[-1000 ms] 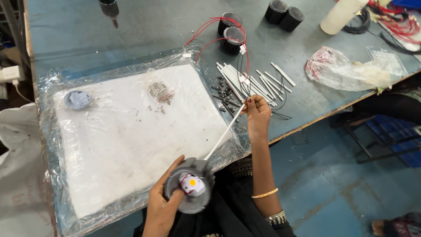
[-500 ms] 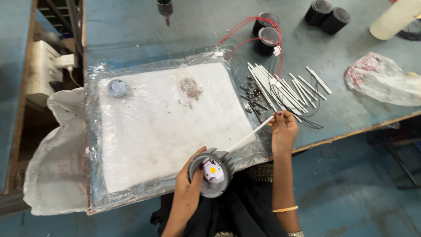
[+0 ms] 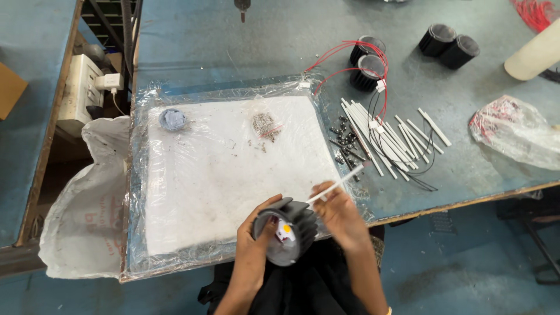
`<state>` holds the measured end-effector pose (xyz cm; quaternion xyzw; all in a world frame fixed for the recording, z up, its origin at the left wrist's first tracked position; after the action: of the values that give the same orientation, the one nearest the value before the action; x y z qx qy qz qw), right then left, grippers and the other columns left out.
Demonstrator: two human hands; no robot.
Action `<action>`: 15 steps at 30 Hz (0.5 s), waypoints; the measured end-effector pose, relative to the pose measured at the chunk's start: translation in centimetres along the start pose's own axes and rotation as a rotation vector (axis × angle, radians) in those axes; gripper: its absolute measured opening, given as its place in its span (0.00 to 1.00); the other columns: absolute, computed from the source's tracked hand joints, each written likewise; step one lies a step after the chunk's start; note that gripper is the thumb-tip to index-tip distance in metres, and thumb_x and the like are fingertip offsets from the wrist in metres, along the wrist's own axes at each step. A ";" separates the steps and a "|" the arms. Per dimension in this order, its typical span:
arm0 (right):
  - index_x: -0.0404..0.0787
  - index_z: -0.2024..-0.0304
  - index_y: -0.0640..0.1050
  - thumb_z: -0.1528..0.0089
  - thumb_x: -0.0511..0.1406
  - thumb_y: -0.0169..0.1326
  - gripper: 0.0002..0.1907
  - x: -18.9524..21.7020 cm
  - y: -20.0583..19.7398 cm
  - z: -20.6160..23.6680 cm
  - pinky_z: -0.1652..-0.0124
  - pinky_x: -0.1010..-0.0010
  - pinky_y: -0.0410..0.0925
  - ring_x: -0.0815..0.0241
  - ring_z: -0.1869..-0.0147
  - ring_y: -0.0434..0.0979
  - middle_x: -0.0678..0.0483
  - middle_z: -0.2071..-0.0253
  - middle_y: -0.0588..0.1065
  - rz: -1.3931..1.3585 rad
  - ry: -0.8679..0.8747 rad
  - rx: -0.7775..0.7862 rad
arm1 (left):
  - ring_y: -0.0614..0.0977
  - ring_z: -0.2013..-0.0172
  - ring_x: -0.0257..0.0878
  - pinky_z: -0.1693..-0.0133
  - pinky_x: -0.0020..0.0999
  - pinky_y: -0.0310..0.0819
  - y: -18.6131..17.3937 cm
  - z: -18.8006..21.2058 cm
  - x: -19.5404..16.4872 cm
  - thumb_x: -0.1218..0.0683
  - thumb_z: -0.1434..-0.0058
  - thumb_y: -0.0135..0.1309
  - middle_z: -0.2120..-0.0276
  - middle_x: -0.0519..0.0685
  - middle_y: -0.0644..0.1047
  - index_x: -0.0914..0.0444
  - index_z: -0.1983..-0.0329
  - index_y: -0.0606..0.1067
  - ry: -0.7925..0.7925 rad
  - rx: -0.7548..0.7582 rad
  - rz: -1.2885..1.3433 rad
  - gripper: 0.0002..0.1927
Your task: The person assembles LED light fixtures by inserting a white plastic component into a black heat sink, securing it with a screwdriver, and attaching wires. They repeat the process for multiple units, handling screws, wires, and plastic parts on a workbench.
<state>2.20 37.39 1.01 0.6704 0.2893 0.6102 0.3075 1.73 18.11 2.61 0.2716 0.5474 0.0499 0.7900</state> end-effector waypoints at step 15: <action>0.31 0.58 0.76 0.34 0.29 0.56 0.05 2.0 12.0 3.0 0.55 0.61 0.80 0.52 0.53 0.84 0.37 0.53 0.79 0.506 -0.206 0.010 | 0.77 0.46 0.47 0.57 0.45 0.83 2.7 1.1 1.5 0.44 0.28 0.48 0.42 0.58 0.72 0.61 0.24 0.55 -0.137 0.718 1.210 0.34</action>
<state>5.56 31.08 11.27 0.7815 0.0826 0.5947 0.1698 3.93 20.57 2.92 0.7746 0.2322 0.2794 0.5177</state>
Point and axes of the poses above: each hand's wrist, its own z-axis away from the middle knuckle, its own y-axis out of the palm, x = y × z, the point moved 9 cm from there along -z, towards the middle knuckle
